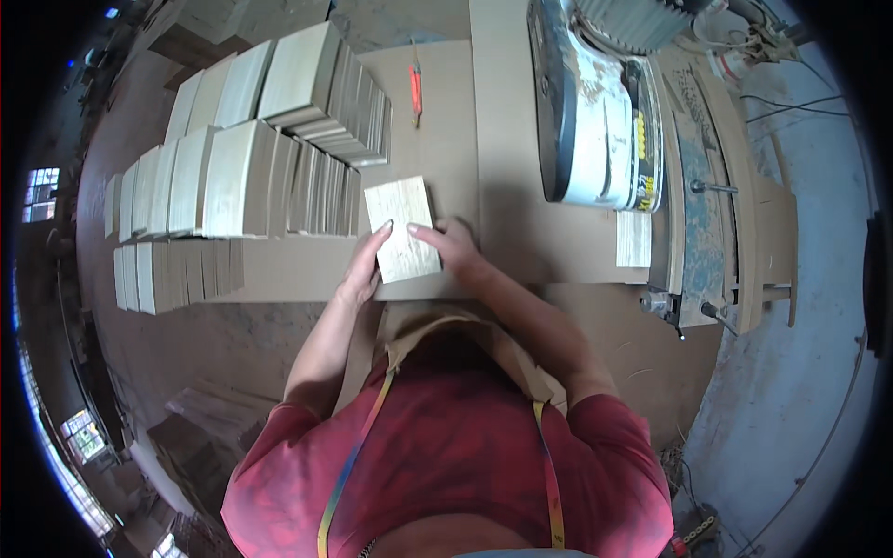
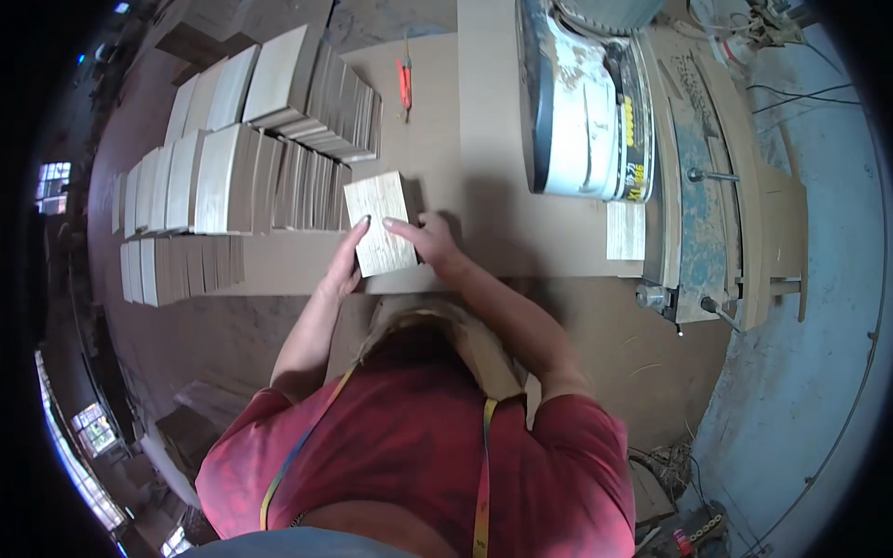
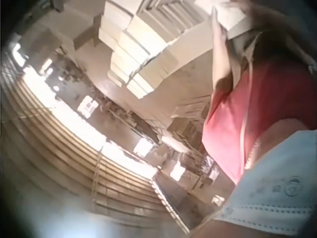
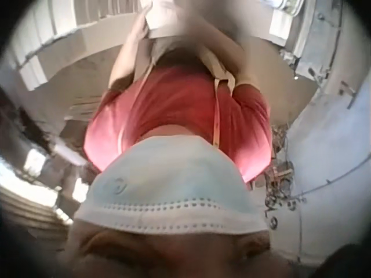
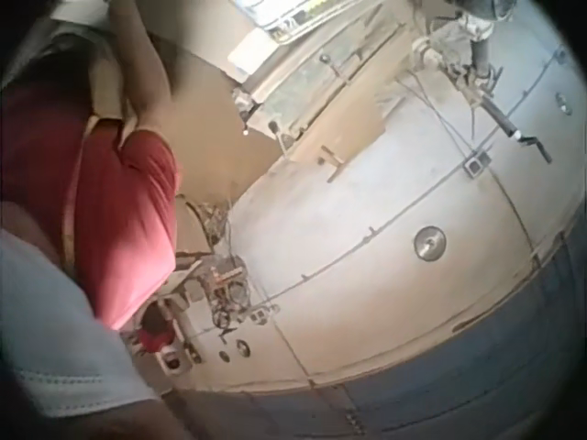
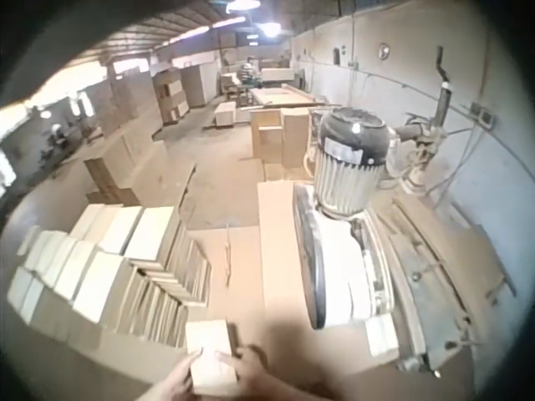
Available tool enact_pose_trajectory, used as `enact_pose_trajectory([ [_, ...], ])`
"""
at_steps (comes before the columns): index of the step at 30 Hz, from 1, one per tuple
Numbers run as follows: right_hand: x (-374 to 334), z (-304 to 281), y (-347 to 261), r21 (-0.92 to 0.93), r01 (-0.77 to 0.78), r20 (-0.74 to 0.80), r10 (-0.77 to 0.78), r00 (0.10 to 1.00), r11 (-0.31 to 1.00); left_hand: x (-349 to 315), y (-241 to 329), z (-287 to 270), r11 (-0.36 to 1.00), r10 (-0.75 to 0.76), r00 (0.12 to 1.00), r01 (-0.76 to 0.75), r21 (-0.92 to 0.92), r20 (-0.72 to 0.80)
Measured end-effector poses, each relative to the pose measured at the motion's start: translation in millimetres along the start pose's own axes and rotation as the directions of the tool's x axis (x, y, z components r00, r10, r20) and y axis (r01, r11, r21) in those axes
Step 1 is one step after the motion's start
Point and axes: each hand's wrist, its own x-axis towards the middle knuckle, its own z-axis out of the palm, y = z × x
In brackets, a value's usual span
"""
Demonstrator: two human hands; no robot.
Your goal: Sanding the edges and surfaces of wooden blocks using a stationary sanding machine.
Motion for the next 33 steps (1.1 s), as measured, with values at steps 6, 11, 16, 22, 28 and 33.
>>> enact_pose_trajectory([
  [6, -43.9, -35.0, -57.4, 0.117, 0.038, 0.029, -0.042, 0.999, 0.992, -1.0, 48.1, 60.7, 0.909, 0.412, 0.910, -0.407, -0.090, 0.052],
  [11, -51.5, -84.1, -55.4, 0.087, 0.051, 0.019, -0.052, 0.998, 0.995, 48.1, 22.1, 80.1, 0.943, 0.331, 0.924, -0.329, -0.043, 0.190],
  [16, -55.4, -111.3, -36.3, -0.284, 0.039, -0.264, -0.117, 0.957, 0.958, 81.0, 22.5, 102.7, 0.959, 0.284, 0.941, -0.276, -0.067, 0.184],
  [22, -79.7, -104.9, -48.5, -0.828, 0.224, -0.252, -0.698, 0.671, 0.514, 115.6, 33.5, 137.2, 0.969, 0.240, 0.951, -0.245, 0.004, 0.195],
  [28, -119.6, -164.6, -7.7, -0.922, -0.196, -0.383, -0.708, 0.594, 0.335, 115.6, 30.6, 157.1, 0.971, 0.228, 0.942, -0.239, 0.017, 0.246],
  [33, -127.0, -206.4, 46.6, -0.860, -0.502, -0.370, -0.783, 0.500, 0.087, 116.8, 28.4, 169.6, 0.958, 0.233, 0.938, -0.268, 0.106, 0.258],
])
